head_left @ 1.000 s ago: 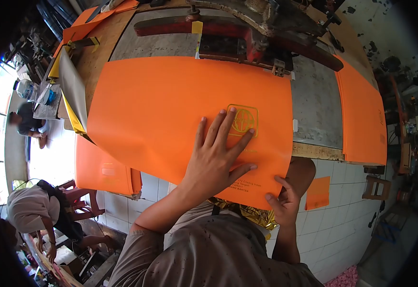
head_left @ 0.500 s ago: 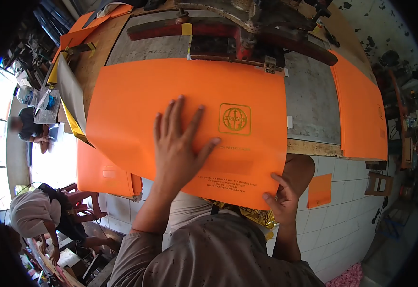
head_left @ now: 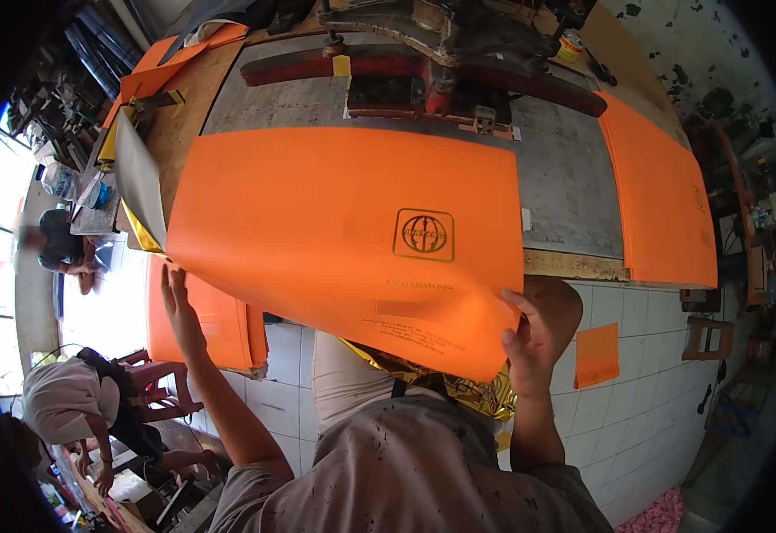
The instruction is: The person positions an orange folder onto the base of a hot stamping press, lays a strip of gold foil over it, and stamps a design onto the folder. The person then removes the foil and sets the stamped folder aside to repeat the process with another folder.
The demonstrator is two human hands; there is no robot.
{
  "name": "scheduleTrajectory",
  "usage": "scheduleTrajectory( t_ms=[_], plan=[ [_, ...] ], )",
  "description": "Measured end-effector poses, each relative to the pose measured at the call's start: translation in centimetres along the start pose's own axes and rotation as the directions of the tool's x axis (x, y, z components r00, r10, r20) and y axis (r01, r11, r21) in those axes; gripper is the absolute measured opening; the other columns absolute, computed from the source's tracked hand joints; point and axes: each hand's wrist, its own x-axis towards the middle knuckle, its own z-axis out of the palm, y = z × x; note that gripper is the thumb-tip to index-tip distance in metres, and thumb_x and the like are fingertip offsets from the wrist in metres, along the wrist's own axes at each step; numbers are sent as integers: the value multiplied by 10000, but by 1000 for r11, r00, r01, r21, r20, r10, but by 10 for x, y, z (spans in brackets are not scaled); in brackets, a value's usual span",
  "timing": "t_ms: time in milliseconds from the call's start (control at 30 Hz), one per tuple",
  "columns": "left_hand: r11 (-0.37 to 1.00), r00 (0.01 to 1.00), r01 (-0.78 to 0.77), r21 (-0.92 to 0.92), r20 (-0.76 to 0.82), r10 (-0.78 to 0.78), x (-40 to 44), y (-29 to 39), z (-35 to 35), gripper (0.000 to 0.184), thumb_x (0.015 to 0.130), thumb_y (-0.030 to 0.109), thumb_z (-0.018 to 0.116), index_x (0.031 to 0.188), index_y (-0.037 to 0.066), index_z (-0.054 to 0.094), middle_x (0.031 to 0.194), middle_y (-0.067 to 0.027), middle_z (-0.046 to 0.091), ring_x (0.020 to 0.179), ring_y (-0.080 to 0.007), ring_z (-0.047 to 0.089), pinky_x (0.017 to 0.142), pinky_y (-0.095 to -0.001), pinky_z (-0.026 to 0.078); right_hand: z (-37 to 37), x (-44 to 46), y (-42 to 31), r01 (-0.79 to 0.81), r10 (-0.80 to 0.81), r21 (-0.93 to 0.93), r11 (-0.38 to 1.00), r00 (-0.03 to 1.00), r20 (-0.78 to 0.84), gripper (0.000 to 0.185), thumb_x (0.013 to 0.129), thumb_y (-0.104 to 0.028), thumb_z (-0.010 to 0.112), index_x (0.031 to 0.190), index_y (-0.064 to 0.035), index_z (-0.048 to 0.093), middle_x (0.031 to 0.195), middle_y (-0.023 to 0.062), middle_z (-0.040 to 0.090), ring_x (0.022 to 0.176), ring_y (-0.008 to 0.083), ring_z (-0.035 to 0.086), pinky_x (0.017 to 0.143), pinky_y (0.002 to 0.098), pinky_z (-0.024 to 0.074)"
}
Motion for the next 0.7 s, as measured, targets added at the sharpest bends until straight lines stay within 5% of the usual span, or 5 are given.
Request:
scheduleTrajectory(
  t_ms=[167,233,300,433,700],
  plan=[
    [976,948,190,-104,279,-155,13,-12,-36,465,1059,367,587,1327,-13,595,947,-13,627,822,-76,566,759,-231,448,15,17,-48,130,-114,-301,945,991,69,523,970,-16,658,1459,74,495,1441,175,553,1327,213,538,1080,331,457],
    [965,926,261,10,281,-254,-3,14,-47,441,1040,365,616,1313,19,595,806,29,524,640,-32,415,535,-226,348,8,17,-68,155,-133,-422,893,988,81,556,952,-31,676,1469,66,497,1433,171,569,1331,214,539,1078,331,457],
    [918,898,334,215,223,-379,-34,63,-42,480,1022,376,637,1352,36,558,893,-2,556,712,-47,512,571,-222,432,-6,15,-81,155,-143,-492,857,988,61,600,920,-53,700,1476,55,502,1455,170,567,1328,214,545,1081,330,453],
    [946,849,325,9,437,-296,-66,63,-37,628,1009,360,647,1503,41,427,1227,-91,590,1098,-155,644,758,-321,616,-40,18,-114,155,-190,-598,786,982,5,667,869,-102,727,1484,37,510,1506,162,550,1378,221,518,1122,322,406],
    [994,927,108,-32,364,-89,-98,46,-4,649,1045,237,606,1608,99,313,1536,-194,465,1375,-305,517,1062,-436,501,-245,84,-251,167,-186,-627,761,982,36,754,867,-78,690,1557,30,406,1622,112,425,1504,189,376,1218,338,292]
  ],
)
